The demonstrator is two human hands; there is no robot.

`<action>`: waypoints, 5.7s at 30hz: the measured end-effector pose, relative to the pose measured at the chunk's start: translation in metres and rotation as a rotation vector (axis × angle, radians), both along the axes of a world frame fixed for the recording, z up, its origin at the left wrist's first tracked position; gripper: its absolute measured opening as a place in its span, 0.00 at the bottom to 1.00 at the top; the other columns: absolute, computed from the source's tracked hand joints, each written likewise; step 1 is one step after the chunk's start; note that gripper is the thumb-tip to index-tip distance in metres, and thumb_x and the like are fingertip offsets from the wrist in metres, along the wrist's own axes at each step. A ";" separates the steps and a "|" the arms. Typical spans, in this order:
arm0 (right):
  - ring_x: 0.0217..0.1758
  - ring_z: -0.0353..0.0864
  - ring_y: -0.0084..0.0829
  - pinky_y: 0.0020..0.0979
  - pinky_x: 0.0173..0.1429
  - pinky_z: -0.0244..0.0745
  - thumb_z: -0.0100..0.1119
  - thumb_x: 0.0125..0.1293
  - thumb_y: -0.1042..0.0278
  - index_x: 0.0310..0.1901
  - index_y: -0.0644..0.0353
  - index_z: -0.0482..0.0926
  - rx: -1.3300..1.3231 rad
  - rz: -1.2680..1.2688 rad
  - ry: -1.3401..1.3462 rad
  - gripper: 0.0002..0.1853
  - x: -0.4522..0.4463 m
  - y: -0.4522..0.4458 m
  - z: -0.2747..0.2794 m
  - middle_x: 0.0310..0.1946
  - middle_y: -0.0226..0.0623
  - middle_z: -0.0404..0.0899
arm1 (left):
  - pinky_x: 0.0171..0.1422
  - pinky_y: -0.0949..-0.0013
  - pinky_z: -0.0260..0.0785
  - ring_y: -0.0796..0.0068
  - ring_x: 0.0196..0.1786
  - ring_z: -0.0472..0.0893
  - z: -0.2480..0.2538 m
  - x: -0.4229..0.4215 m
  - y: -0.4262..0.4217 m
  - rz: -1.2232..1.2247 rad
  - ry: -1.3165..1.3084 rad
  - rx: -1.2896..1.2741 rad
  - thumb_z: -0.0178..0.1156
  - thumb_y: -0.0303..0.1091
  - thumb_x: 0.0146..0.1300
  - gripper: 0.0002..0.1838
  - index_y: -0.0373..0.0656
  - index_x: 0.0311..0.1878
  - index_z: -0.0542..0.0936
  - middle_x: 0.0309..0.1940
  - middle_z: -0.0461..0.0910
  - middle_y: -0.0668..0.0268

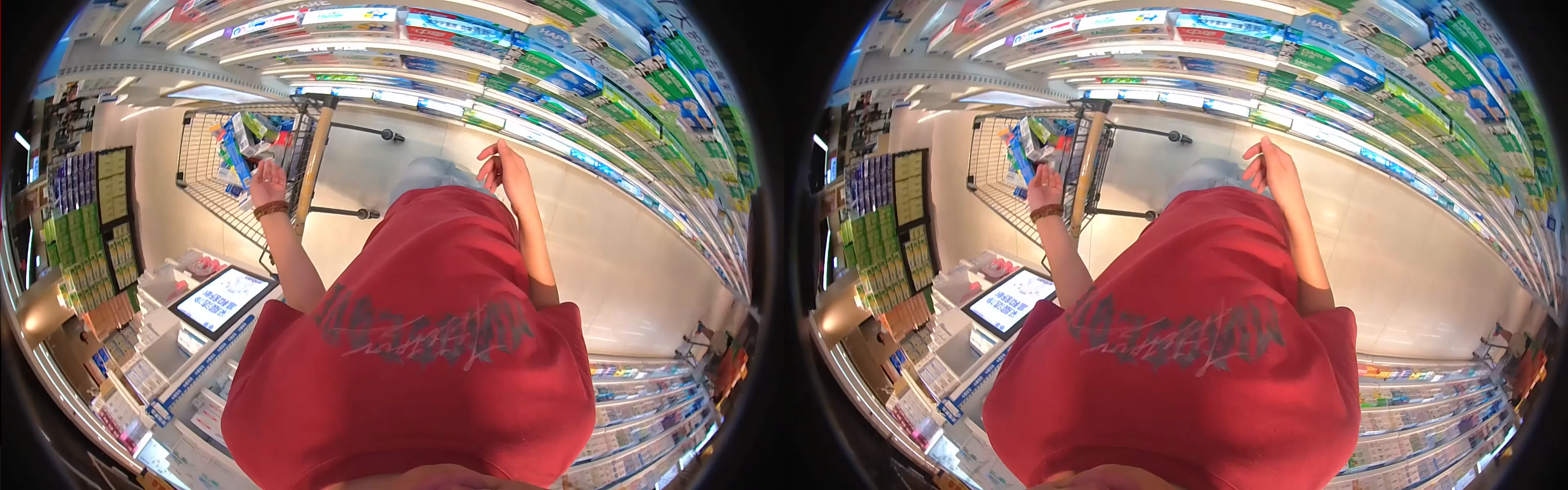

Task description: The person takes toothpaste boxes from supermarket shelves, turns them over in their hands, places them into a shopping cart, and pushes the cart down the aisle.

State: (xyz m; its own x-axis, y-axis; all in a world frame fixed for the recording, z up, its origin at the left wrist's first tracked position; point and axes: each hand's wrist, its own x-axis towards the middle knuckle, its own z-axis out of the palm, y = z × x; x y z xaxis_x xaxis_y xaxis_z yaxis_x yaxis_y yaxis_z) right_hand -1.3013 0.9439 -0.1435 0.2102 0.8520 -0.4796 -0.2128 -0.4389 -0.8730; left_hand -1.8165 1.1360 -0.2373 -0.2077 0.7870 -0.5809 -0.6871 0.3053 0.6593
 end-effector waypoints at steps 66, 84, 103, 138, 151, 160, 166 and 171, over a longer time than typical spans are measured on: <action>0.47 0.84 0.35 0.33 0.53 0.76 0.65 0.67 0.54 0.58 0.61 0.80 -0.029 0.088 -0.510 0.24 -0.274 0.247 -0.033 0.45 0.44 0.85 | 0.44 0.45 0.76 0.41 0.37 0.83 0.019 -0.104 0.104 -1.318 1.541 0.096 0.57 0.52 0.62 0.23 0.36 0.37 0.82 0.31 0.83 0.45; 0.42 0.85 0.27 0.27 0.52 0.79 0.29 0.78 0.36 0.49 0.71 0.83 -0.112 -0.005 0.215 0.42 -0.234 0.142 0.016 0.41 0.45 0.86 | 0.49 0.71 0.72 0.77 0.39 0.79 0.069 0.046 0.128 -1.212 -0.182 0.355 0.44 0.53 0.77 0.28 0.36 0.50 0.82 0.40 0.82 0.65; 0.45 0.85 0.26 0.27 0.46 0.82 0.51 0.70 0.70 0.54 0.64 0.77 -0.067 -0.391 0.301 0.15 -0.228 0.090 -0.031 0.44 0.38 0.83 | 0.49 0.72 0.73 0.77 0.46 0.80 0.030 0.043 0.071 -1.146 0.261 0.331 0.47 0.44 0.75 0.20 0.38 0.56 0.77 0.45 0.82 0.64; 0.43 0.82 0.26 0.26 0.46 0.79 0.57 0.69 0.56 0.54 0.62 0.71 0.507 -0.525 0.584 0.20 -0.234 0.062 0.055 0.41 0.38 0.81 | 0.42 0.72 0.70 0.78 0.33 0.80 0.188 0.063 0.057 -1.041 0.475 0.238 0.33 0.67 0.75 0.38 0.40 0.46 0.81 0.28 0.82 0.69; 0.43 0.80 0.22 0.24 0.47 0.76 0.55 0.70 0.54 0.52 0.61 0.73 0.530 -0.604 0.481 0.19 -0.235 0.059 0.060 0.40 0.35 0.80 | 0.47 0.51 0.73 0.43 0.44 0.81 0.020 -0.109 -0.023 -1.100 1.508 0.188 0.68 0.47 0.60 0.37 0.44 0.69 0.64 0.46 0.81 0.46; 0.42 0.82 0.23 0.26 0.46 0.78 0.54 0.72 0.61 0.51 0.60 0.75 0.523 -0.594 0.543 0.14 -0.237 0.060 0.062 0.38 0.34 0.80 | 0.46 0.51 0.73 0.43 0.44 0.81 0.032 -0.113 -0.029 -1.089 1.304 0.031 0.67 0.47 0.60 0.36 0.44 0.68 0.65 0.45 0.81 0.46; 0.39 0.82 0.24 0.28 0.40 0.80 0.54 0.72 0.60 0.51 0.60 0.74 0.534 -0.596 0.556 0.14 -0.240 0.063 0.067 0.38 0.36 0.81 | 0.46 0.51 0.73 0.43 0.43 0.82 0.045 -0.118 -0.026 -1.171 1.347 0.043 0.67 0.47 0.60 0.36 0.44 0.68 0.65 0.44 0.81 0.46; 0.36 0.84 0.29 0.33 0.32 0.82 0.53 0.73 0.57 0.52 0.61 0.73 0.529 -0.610 0.508 0.16 -0.243 0.068 0.063 0.38 0.39 0.81 | 0.46 0.51 0.73 0.44 0.43 0.82 0.050 -0.122 -0.024 -1.208 1.360 0.046 0.67 0.47 0.60 0.35 0.45 0.67 0.65 0.44 0.81 0.46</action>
